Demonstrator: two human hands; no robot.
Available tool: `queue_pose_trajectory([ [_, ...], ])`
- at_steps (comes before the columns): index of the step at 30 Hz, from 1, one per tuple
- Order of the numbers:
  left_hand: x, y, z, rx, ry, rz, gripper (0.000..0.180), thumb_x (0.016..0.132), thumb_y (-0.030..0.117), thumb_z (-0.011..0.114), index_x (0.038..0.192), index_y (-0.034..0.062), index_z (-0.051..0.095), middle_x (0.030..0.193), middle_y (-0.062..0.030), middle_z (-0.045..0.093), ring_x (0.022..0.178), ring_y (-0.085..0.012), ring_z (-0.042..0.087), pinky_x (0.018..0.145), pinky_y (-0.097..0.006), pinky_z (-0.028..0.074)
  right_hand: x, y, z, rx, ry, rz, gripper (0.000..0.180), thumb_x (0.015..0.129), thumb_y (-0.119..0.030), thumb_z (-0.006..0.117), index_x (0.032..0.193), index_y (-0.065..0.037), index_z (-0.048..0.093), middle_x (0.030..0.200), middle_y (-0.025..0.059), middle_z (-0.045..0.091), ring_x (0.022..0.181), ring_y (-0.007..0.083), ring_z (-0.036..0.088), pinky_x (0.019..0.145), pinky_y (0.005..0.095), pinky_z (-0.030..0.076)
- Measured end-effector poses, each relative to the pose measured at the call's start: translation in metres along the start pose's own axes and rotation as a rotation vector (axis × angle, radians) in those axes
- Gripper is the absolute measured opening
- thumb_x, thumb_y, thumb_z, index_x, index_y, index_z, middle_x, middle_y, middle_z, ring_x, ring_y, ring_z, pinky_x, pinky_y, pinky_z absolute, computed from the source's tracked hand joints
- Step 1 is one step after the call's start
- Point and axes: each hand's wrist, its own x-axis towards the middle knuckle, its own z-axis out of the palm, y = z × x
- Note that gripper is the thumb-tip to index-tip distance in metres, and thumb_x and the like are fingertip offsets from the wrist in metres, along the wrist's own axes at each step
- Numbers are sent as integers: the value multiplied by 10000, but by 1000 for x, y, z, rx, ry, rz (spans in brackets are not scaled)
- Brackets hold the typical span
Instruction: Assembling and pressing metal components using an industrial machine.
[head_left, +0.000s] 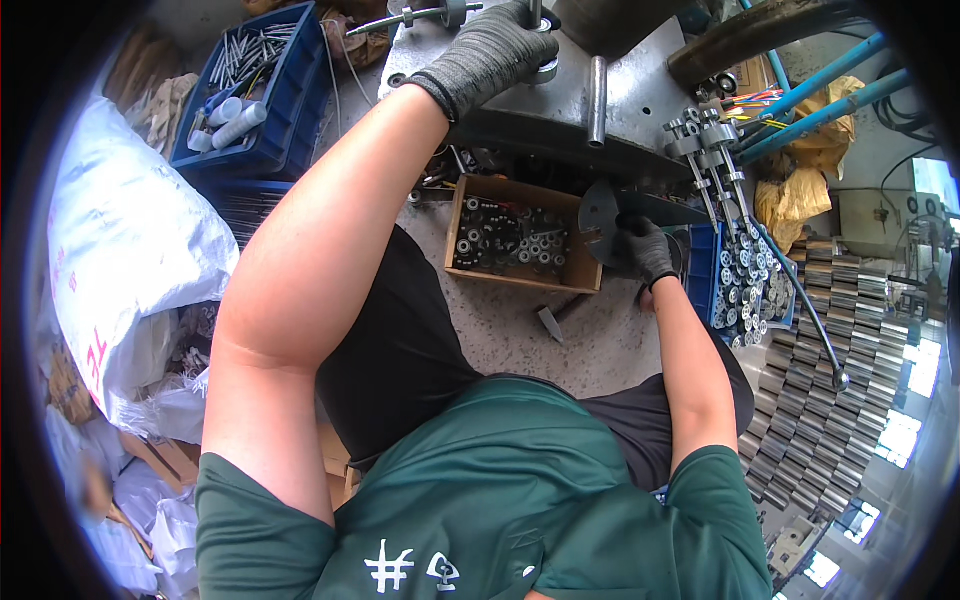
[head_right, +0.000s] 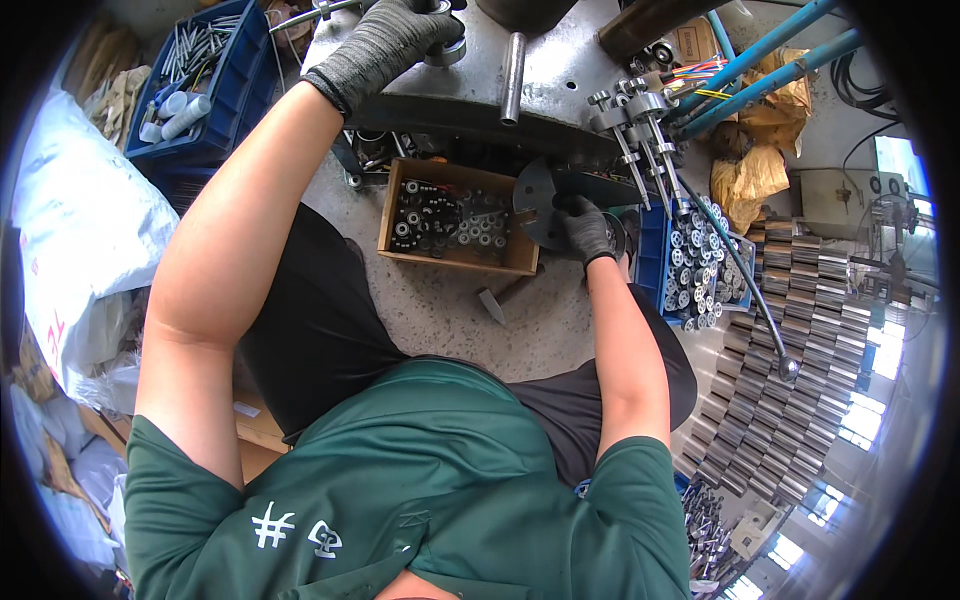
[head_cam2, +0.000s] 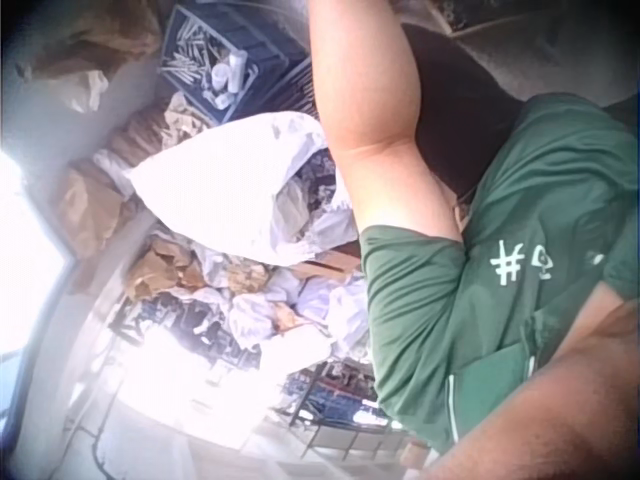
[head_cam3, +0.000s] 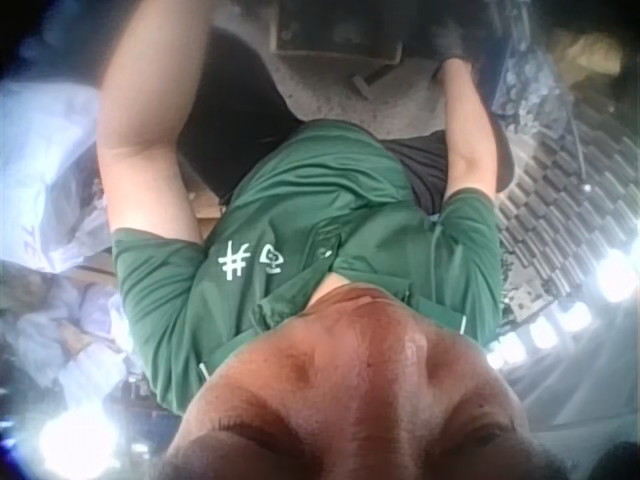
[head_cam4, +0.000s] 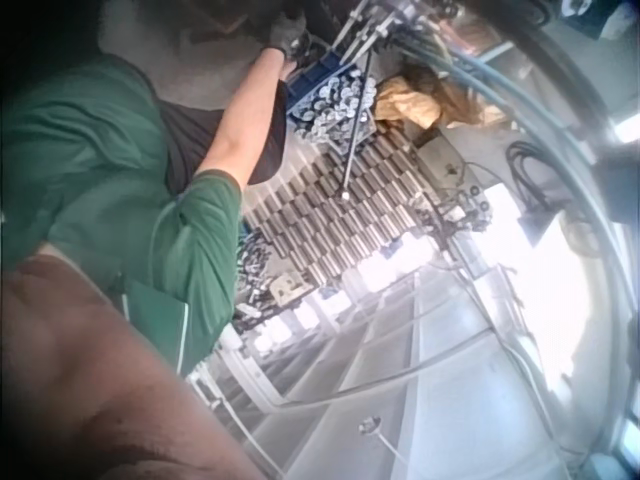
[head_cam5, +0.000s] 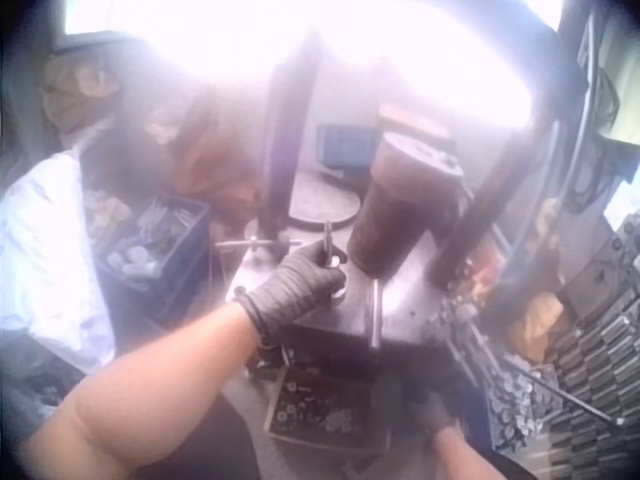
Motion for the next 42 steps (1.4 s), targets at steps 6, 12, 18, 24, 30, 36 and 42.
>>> queue_pose_trajectory([
  [6,8,-8,-1,-119,-88,-41,240,912,156,702,1110,31,647,841,-24,644,725,-107,595,653,-288,521,1,-21,13,-429,236,-210,334,861,-206,725,1170,-80,719,1074,175,722,1015,373,676,922,423,529],
  [12,10,-9,1,94,-38,175,437,950,349,722,1243,31,662,1018,-100,728,945,-171,653,843,-339,532,-50,-139,83,-315,-152,-639,358,887,-224,697,1193,-43,665,1193,231,672,1096,465,632,993,483,491],
  [18,9,-9,0,260,-9,71,415,952,311,706,1264,47,631,1014,-121,730,915,-199,683,815,-356,552,-22,-158,190,-394,-669,-488,492,925,-351,604,1309,-47,644,1249,241,676,1169,404,636,1037,452,481],
  [24,4,-8,7,517,36,72,558,884,503,699,1170,24,701,979,-242,736,969,-389,717,911,-461,551,-2,-118,260,-679,-609,-373,543,949,-453,501,1306,-80,668,1313,218,663,1220,362,629,1064,448,463],
  [30,-2,-4,-7,470,-16,37,464,945,359,727,1271,35,659,952,-116,735,899,-170,708,849,-339,567,-13,-161,250,-658,-585,-314,593,930,-478,569,1407,-130,629,1462,174,580,1348,336,547,1144,426,407],
  [36,1,1,11,523,-65,49,435,954,292,727,1297,41,636,931,-125,728,887,-167,706,853,-337,561,-1,-116,257,-727,-642,-216,574,941,-476,540,1401,-147,638,1485,138,570,1360,311,541,1139,414,407],
  [42,-7,-3,-9,681,10,110,418,921,212,765,1285,53,638,997,-120,688,916,-200,705,869,-342,569,-17,-169,246,-543,-662,-226,504,964,-399,517,1334,-95,677,1398,172,635,1293,336,598,1094,411,444],
])
